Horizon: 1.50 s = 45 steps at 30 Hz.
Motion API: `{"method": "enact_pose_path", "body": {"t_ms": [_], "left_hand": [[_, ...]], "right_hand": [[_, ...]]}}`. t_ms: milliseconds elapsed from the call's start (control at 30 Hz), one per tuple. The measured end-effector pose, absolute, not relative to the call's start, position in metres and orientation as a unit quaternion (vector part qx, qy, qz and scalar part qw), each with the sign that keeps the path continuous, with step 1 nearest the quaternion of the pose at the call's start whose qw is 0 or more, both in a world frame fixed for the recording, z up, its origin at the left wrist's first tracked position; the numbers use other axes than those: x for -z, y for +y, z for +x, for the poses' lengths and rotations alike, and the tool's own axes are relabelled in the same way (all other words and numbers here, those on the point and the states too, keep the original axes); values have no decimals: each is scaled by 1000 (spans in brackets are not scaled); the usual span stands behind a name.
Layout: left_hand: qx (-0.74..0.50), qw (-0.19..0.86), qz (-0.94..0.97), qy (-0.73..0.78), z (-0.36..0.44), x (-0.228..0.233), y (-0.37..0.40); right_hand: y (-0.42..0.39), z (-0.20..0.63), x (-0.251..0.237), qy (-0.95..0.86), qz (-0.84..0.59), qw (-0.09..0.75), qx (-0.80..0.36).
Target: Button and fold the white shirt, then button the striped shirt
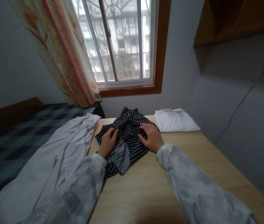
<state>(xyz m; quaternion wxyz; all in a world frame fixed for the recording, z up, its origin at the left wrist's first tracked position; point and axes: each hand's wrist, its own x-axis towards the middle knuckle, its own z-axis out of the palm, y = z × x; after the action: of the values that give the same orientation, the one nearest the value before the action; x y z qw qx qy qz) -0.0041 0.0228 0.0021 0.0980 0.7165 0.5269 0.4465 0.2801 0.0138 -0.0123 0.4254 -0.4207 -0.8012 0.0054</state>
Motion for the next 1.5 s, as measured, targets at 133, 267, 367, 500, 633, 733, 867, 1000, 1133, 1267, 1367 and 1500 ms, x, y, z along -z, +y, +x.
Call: {"method": "enact_pose_path", "body": {"t_ms": [133, 267, 367, 500, 633, 733, 867, 1000, 1133, 1267, 1367, 1500], "left_hand": [[-507, 134, 659, 539, -4, -1, 26], [-552, 145, 614, 546, -8, 2, 32], [-559, 143, 597, 557, -11, 2, 34], [-550, 144, 619, 542, -11, 1, 35], [-544, 202, 611, 539, -9, 4, 43], [-518, 287, 601, 537, -10, 3, 52], [-486, 333, 609, 530, -16, -11, 54], [-438, 271, 668, 537, -14, -30, 41], [-355, 247, 721, 542, -4, -31, 28], [-351, 293, 737, 498, 0, -18, 26], [-377, 337, 719, 477, 0, -14, 28], [-386, 384, 693, 472, 0, -17, 29]], "right_hand": [[14, 276, 19, -830, -424, 362, -38], [14, 286, 17, -794, -436, 415, -84], [4, 300, 14, -736, -426, 502, -158], [-13, 319, 13, -631, -455, 591, -211], [-23, 341, 10, -607, -471, 600, -222], [-26, 358, 0, -726, -470, 450, -221], [-28, 365, -21, -832, -484, 213, -169], [-22, 345, -38, -804, -550, 216, -67], [-2, 313, -32, -789, -570, 229, 1], [19, 291, -7, -763, -594, 254, 19], [26, 292, 7, -724, -607, 325, -49], [28, 300, 11, -706, -559, 402, -165]]}}
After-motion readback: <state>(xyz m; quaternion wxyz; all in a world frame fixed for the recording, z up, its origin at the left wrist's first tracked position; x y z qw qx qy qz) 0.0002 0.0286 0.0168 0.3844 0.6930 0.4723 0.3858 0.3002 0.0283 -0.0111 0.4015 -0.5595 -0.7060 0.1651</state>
